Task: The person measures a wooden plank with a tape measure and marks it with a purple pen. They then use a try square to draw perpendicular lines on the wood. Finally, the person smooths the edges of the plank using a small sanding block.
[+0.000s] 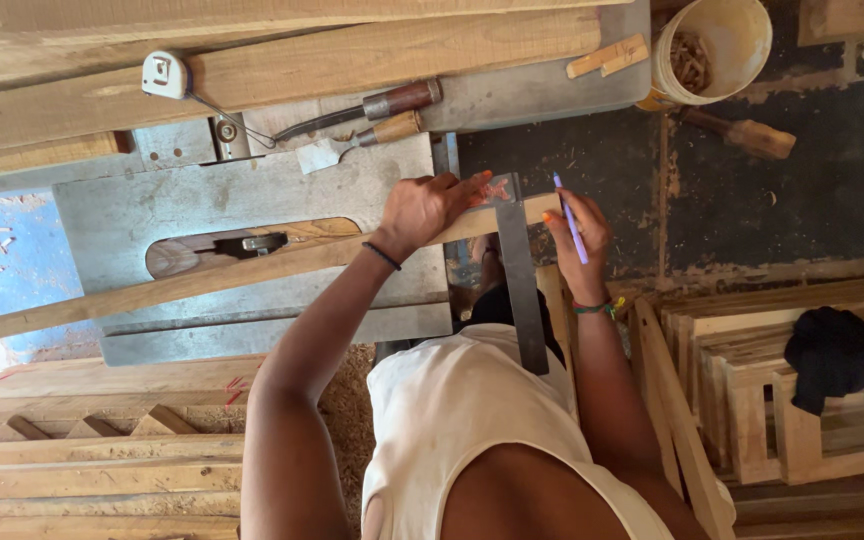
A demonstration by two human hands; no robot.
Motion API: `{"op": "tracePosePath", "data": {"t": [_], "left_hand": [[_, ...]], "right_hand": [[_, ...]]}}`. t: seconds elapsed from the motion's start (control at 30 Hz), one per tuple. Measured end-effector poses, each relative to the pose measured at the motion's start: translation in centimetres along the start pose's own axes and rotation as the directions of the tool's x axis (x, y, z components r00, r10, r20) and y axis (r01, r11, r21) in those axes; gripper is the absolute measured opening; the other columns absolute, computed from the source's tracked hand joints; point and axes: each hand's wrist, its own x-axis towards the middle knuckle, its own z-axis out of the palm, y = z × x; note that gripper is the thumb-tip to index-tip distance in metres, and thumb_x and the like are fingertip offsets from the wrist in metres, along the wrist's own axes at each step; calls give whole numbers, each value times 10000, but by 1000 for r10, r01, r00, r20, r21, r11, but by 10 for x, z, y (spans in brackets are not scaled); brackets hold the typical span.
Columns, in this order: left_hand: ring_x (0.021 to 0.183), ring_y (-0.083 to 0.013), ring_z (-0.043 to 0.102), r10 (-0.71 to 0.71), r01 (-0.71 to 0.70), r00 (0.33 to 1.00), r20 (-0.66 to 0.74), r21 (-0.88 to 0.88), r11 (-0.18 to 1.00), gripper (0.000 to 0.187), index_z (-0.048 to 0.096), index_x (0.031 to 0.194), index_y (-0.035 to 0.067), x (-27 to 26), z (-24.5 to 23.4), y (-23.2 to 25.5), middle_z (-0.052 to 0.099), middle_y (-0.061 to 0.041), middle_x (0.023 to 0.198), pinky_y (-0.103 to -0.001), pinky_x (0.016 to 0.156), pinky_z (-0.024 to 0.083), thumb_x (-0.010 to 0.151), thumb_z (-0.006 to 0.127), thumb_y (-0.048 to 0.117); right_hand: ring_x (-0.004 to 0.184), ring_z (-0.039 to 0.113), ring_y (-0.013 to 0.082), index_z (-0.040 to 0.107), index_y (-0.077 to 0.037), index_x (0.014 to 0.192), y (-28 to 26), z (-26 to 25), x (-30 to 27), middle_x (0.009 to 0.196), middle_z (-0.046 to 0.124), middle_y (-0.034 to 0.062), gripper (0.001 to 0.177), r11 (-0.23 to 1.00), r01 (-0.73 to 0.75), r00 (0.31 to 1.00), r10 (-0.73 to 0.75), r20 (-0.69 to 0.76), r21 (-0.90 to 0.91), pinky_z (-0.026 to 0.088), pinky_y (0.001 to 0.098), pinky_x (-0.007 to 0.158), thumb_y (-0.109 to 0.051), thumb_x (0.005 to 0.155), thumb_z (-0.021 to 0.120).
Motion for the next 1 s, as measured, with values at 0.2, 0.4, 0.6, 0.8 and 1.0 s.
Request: {"op": "tracePosePath", "data": {"t": [0.2, 0.4, 0.6, 0.8, 1.0], "left_hand": [[575, -163, 675, 21, -21, 1000, -18, 17, 1000, 378, 690, 1342, 263, 2, -6, 2, 698, -6, 794, -320, 463, 518, 1001, 680, 428], [559, -161, 671, 27, -27, 999, 21, 3, 1000, 389, 697, 1341, 248, 3, -8, 0, 694, -13, 784, -317, 446, 515, 991, 682, 417], [565, -163, 673, 34, -34, 999, 30, -1, 999, 401, 687, 1362, 243, 3, -7, -2, 686, -9, 777, -329, 465, 522, 1002, 674, 418], [588, -168, 680, 42, -40, 997, 58, -40, 998, 451, 676, 1369, 225, 3, -11, -1, 697, -21, 816, -325, 476, 527, 992, 660, 472], [563, -163, 671, 47, -47, 998, 31, -1, 999, 415, 683, 1363, 238, 5, -12, 1, 688, -13, 784, -319, 472, 526, 1003, 674, 444]], "right_hand": [[962, 734, 173, 659, 46, 1306, -10, -3, 2, 1154, 692, 125, 377, 995, -29, 1000, 29, -1, -99, 580, 273, 780, -139, 997, 769], [976, 698, 182, 642, 30, 1324, -33, -4, 6, 1180, 651, 134, 429, 996, -18, 1000, 17, -19, -88, 557, 309, 802, -207, 990, 768], [1017, 671, 215, 661, 28, 1327, -41, -5, 1, 1231, 652, 141, 373, 969, 28, 990, -61, -128, -247, 560, 332, 855, -234, 1068, 718], [1005, 689, 195, 664, 24, 1316, -49, -11, -2, 1243, 651, 136, 336, 981, 14, 986, -46, -159, -193, 578, 321, 848, -220, 1086, 686], [927, 671, 185, 691, 40, 1265, -69, -13, -1, 1180, 689, 153, 313, 971, 126, 987, -143, -73, -201, 536, 305, 773, -211, 1080, 676]]}}
